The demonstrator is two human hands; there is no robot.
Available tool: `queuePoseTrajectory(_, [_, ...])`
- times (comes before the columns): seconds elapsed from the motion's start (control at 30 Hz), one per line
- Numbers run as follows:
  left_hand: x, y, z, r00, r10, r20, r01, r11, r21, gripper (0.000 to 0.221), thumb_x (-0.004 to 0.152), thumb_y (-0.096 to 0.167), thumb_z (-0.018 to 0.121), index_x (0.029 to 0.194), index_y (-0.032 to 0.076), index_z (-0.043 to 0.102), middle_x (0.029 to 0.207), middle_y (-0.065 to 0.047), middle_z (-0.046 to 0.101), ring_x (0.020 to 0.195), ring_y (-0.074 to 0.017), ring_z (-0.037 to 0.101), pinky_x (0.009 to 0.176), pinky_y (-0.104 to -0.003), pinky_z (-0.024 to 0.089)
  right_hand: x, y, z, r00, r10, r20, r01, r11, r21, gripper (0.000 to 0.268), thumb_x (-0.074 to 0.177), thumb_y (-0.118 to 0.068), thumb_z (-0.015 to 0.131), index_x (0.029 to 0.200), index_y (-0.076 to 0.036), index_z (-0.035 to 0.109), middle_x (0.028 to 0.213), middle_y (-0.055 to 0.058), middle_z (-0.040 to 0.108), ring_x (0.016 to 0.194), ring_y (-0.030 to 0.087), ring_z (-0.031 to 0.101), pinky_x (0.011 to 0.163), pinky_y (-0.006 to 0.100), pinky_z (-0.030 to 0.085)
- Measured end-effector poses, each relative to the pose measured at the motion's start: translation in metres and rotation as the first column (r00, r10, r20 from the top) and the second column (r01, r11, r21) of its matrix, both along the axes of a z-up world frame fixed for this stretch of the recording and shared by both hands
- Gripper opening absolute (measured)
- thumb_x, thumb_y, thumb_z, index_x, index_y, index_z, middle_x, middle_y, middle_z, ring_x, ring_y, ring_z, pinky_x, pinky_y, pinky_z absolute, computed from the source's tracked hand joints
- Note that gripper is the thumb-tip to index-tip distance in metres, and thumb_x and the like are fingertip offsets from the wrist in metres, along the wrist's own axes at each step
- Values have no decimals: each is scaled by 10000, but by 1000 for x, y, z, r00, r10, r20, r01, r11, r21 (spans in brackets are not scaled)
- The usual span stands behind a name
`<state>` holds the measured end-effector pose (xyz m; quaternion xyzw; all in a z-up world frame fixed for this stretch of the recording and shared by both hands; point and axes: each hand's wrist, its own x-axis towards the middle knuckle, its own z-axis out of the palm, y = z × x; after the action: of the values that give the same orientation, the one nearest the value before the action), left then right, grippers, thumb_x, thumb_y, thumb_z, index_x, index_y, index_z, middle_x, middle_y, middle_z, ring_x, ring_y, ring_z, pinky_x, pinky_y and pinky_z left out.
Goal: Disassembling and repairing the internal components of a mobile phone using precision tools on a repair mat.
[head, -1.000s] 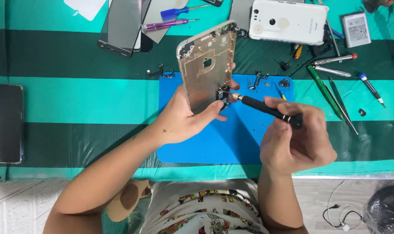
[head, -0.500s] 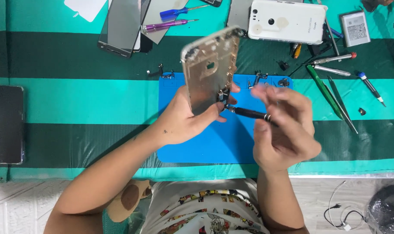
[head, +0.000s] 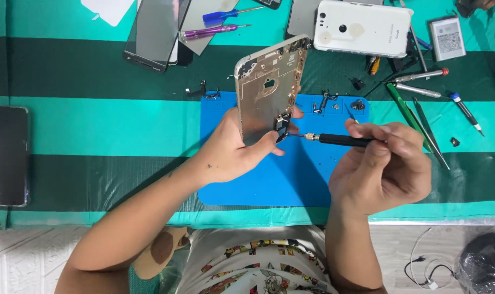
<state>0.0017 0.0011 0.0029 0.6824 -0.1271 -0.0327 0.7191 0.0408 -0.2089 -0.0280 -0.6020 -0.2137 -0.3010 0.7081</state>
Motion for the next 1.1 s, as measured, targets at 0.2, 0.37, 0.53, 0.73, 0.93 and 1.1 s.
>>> queuePoseTrajectory(0.2, [-3,-2,1,999,10,34,-12,999,51,318,1079,184,485,1356,48,562,1347,-141,630,1178,-255,722,798,-360,760,-5,1,7,997,51,-51,-50,998,23,95,1148,-172,587,1223,-141,538,1123,154,487,735,290,579,789,565,666])
queuePoseTrajectory(0.37, [-4,-2,2,999,35,39,-39,994,100,324,1067,197,503,1362,77,557,1351,-113,632,1109,-228,736,838,-354,744,-3,5,17,994,87,-61,-86,996,21,64,1169,-164,542,1227,-143,525,1091,124,451,701,220,492,687,452,588])
queuePoseTrajectory(0.53, [-7,-4,2,967,66,245,-123,967,224,469,1003,38,512,1461,68,414,1331,-116,578,1252,-282,635,1151,-429,511,-6,15,32,993,-120,8,110,881,-459,195,997,130,460,857,41,562,706,159,591,821,344,571,794,432,490])
queuePoseTrajectory(0.73, [-13,-4,-2,960,-6,281,-106,917,384,665,1079,142,640,1617,116,249,1580,-174,469,1302,-349,683,733,-371,644,-7,16,28,988,147,52,-78,754,-652,110,956,10,730,1004,96,681,1029,302,549,866,368,576,634,337,494])
queuePoseTrajectory(0.93, [-13,-6,-7,944,-47,328,-94,911,401,677,1094,148,668,1622,118,245,1567,-191,476,1306,-325,654,704,-363,624,-7,16,26,994,100,35,-48,719,-693,189,1000,-38,683,951,144,685,985,272,487,797,338,490,636,379,380])
queuePoseTrajectory(1.1, [-12,-5,-7,951,-53,305,-95,887,451,709,1077,156,682,1627,161,234,1537,-180,486,1249,-327,682,676,-373,638,-4,15,21,990,109,93,-5,678,-735,164,1018,-22,648,944,124,636,935,242,462,741,328,448,608,391,329])
